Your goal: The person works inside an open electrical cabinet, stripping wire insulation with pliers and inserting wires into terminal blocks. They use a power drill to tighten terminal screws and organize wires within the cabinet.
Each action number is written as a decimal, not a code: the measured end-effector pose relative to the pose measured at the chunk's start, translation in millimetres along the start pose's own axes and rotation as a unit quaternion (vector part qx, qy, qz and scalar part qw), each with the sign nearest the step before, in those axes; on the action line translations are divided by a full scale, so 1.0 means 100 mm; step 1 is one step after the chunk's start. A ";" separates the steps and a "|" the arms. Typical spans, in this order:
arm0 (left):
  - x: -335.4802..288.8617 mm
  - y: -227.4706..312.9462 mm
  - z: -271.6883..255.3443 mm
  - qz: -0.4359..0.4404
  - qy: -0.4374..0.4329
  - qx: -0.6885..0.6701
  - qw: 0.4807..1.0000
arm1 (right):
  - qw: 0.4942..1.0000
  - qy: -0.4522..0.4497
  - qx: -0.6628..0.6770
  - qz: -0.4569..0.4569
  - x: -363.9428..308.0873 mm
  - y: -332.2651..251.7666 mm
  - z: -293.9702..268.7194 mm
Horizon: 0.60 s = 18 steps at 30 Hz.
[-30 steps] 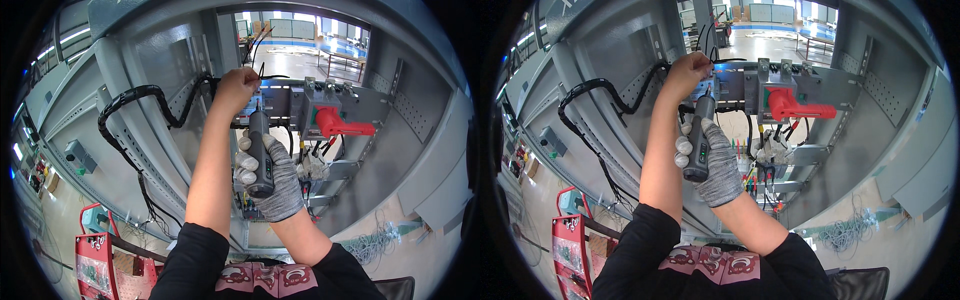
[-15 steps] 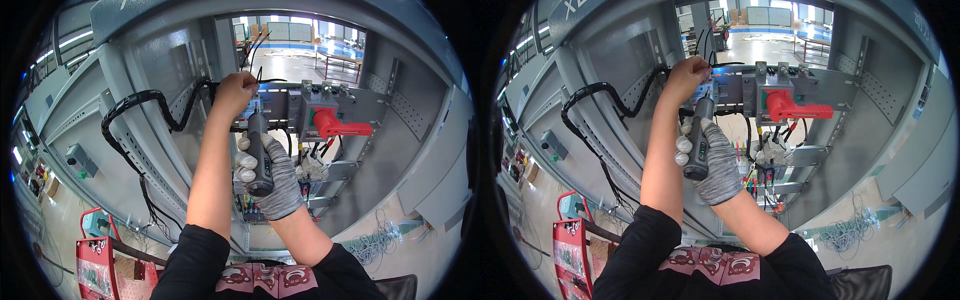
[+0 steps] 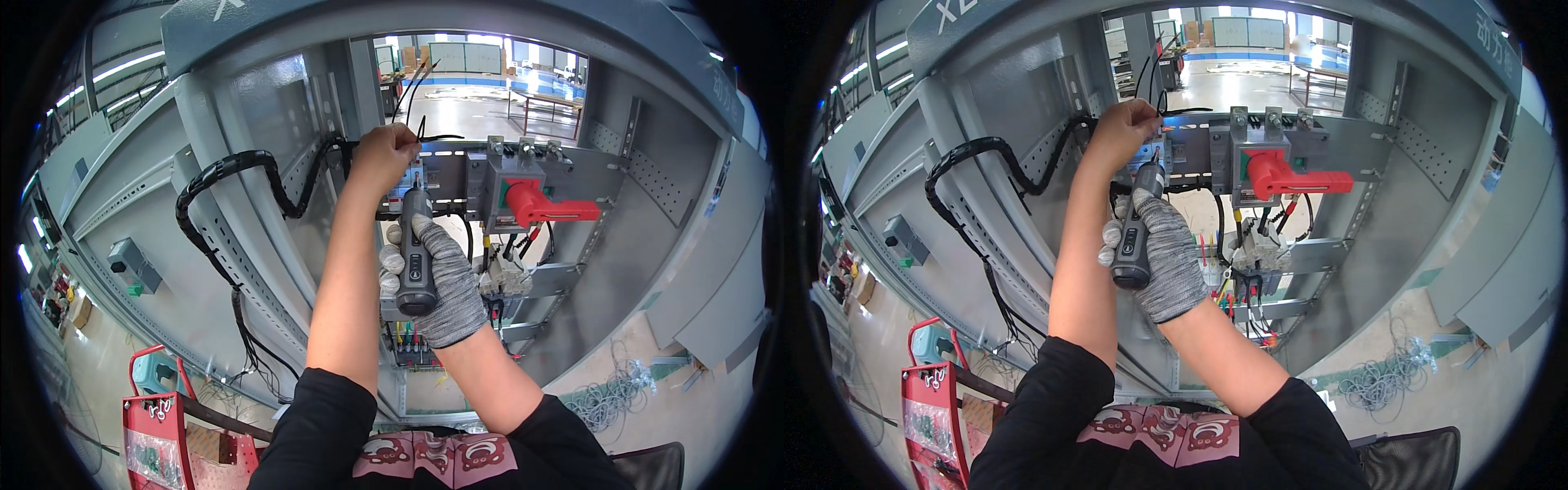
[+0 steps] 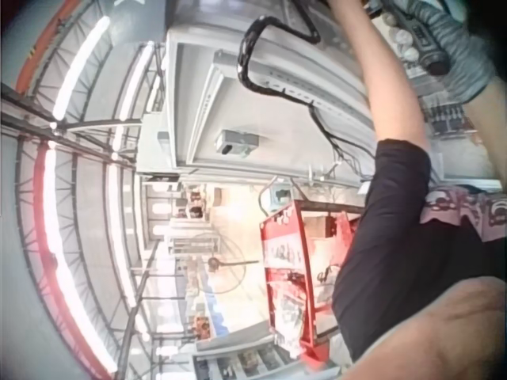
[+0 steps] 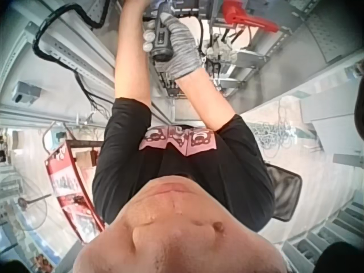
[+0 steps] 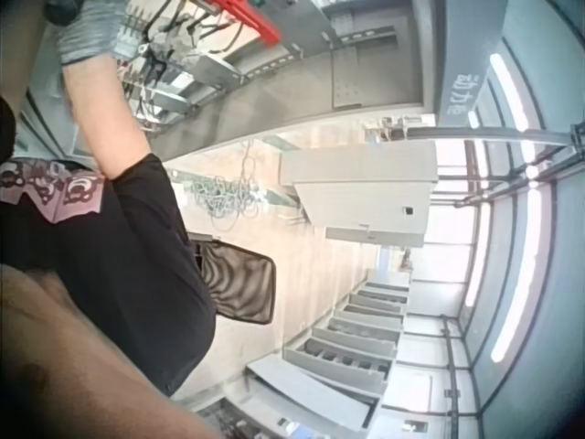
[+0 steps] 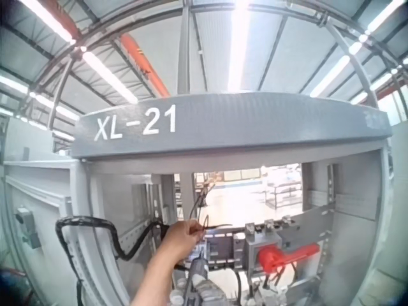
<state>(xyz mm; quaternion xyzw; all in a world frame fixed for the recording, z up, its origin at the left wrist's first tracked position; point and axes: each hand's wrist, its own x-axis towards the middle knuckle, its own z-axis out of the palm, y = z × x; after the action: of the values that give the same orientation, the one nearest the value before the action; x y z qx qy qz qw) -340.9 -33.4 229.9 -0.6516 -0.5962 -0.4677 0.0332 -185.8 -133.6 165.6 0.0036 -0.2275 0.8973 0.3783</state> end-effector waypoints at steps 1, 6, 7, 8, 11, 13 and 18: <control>0.00 0.00 0.01 0.005 0.001 0.001 1.000 | 1.000 0.000 -0.009 0.007 0.00 -0.02 -0.01; 0.03 0.03 -0.04 -0.014 -0.037 0.009 0.999 | 0.999 0.020 -0.024 -0.026 0.04 0.05 0.01; 0.03 0.06 -0.08 -0.025 -0.053 0.016 0.998 | 0.999 0.025 -0.032 -0.023 0.02 0.03 0.05; 0.02 0.08 -0.11 -0.026 -0.048 0.011 0.998 | 1.000 0.007 0.001 -0.015 0.02 0.02 0.03; 0.09 0.19 -0.14 -0.012 -0.033 -0.019 0.999 | 0.997 -0.040 0.060 0.000 0.04 -0.04 -0.07; 0.15 0.15 -0.17 0.001 -0.023 -0.038 0.999 | 0.996 -0.061 0.071 -0.013 0.04 0.03 -0.04; 0.25 0.24 -0.13 0.058 -0.122 -0.062 0.989 | 0.974 -0.104 0.195 0.049 0.11 -0.07 -0.13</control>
<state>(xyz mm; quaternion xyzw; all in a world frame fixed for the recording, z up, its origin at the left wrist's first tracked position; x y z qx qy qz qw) -331.9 -29.6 265.4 -0.7382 -0.5268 -0.4180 -0.0532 -186.9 -116.2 158.8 0.1599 -0.0859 0.9366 0.2998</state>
